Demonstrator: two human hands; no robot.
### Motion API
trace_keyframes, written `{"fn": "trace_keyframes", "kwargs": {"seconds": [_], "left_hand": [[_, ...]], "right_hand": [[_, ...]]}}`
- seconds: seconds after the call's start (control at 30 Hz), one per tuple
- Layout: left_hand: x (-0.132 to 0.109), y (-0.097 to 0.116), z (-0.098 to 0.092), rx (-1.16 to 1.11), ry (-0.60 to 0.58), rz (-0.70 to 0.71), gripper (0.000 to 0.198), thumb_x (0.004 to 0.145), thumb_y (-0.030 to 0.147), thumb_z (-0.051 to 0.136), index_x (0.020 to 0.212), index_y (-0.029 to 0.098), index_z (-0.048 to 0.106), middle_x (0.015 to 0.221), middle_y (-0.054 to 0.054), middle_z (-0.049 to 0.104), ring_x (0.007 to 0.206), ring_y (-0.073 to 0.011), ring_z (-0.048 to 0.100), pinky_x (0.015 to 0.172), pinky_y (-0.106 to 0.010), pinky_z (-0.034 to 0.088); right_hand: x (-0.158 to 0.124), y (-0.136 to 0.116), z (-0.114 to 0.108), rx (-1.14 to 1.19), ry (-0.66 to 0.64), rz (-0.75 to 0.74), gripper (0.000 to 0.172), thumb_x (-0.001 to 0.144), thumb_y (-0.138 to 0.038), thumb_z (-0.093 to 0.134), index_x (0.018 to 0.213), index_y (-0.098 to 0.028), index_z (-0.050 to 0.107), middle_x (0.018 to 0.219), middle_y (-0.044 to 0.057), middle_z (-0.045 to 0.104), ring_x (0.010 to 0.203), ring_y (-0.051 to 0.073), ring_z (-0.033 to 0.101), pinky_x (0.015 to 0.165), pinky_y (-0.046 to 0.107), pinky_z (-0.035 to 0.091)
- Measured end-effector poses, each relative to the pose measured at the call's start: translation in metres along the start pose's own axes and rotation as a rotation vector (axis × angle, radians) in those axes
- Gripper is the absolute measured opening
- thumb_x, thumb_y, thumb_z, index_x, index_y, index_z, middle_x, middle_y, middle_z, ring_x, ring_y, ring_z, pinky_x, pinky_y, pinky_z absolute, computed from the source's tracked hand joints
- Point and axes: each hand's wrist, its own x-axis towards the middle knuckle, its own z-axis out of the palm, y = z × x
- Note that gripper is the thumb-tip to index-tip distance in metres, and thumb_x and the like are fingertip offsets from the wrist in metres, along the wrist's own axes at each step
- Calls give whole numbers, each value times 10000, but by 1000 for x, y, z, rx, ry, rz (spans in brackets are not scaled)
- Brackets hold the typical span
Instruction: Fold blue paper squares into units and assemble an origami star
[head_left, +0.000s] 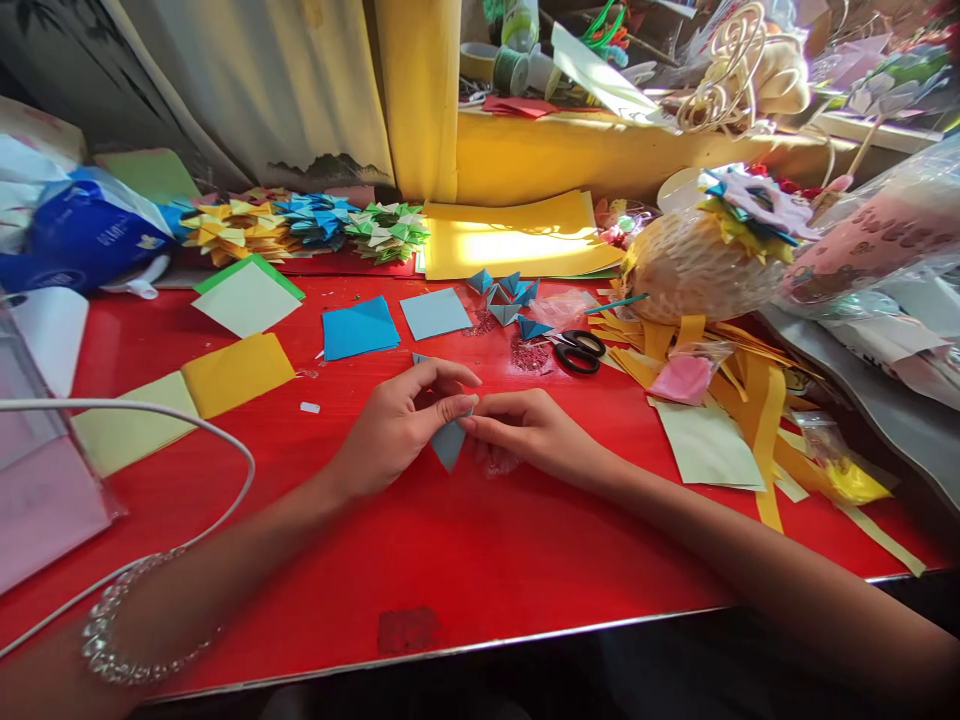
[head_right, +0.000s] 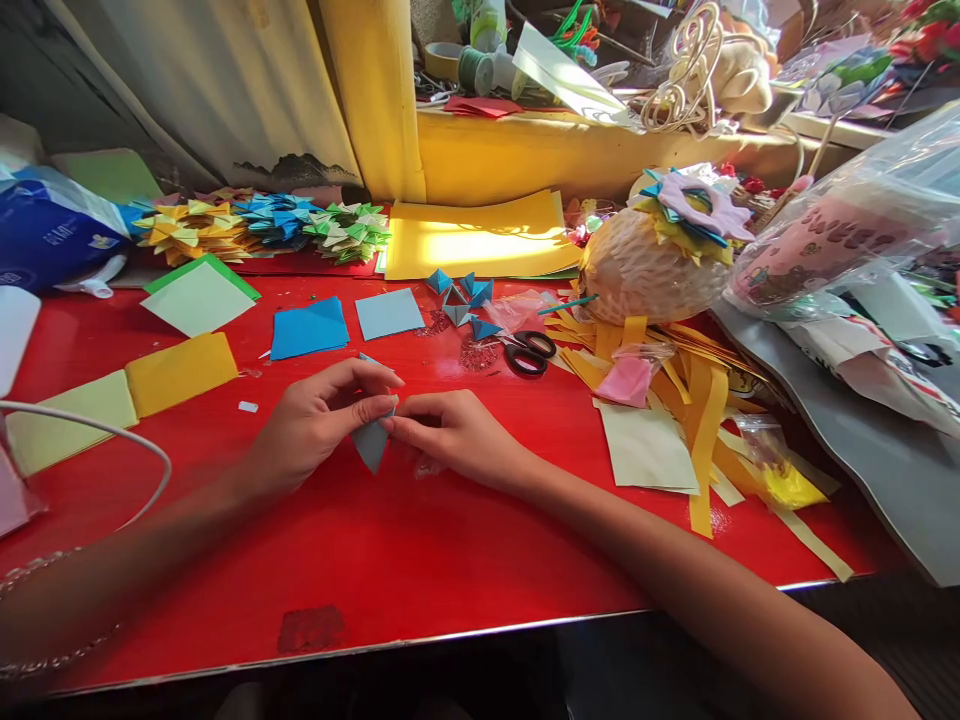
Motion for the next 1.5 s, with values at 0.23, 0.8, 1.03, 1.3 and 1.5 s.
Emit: {"fn": "trace_keyframes", "kwargs": {"seconds": [0.23,0.8,1.03,1.3,1.5], "left_hand": [[4,-1,-4,117,-25,-46,226,796,395,529,840,180,587,794,2,597,743,-129,536,657,-224,408],[-1,3,-7,459,29,219,180,831,198,440,770,196,609,759,-9,573,725,-133,521,663,-232,388],[-1,1,-6,374,109,67,228,806,391,502,906,197,568,765,-5,583,716,-141,530,623,-236,392],[0,1,-4,249,47,27,240,822,413,456,818,194,554,727,9,547,681,-125,512,622,-228,389],[2,-4,-9,273,114,6,272,818,428,447,788,197,589,594,24,482,562,-114,439,514,-216,312]], "right_hand": [[4,2,-3,-36,205,-88,294,829,-380,485,741,-123,597,670,14,589,578,82,533,532,183,416],[6,5,-3,27,104,-76,331,834,-438,463,743,-134,556,655,37,626,534,105,601,504,208,471],[7,10,-4,82,283,-132,302,830,-433,474,725,-152,519,624,5,594,470,91,550,465,214,444],[9,7,-4,174,331,-177,279,807,-410,516,745,-140,547,664,17,595,546,95,568,536,216,457],[11,11,-6,18,256,-130,358,799,-476,493,724,-135,574,649,32,608,522,106,570,531,228,458]]}}
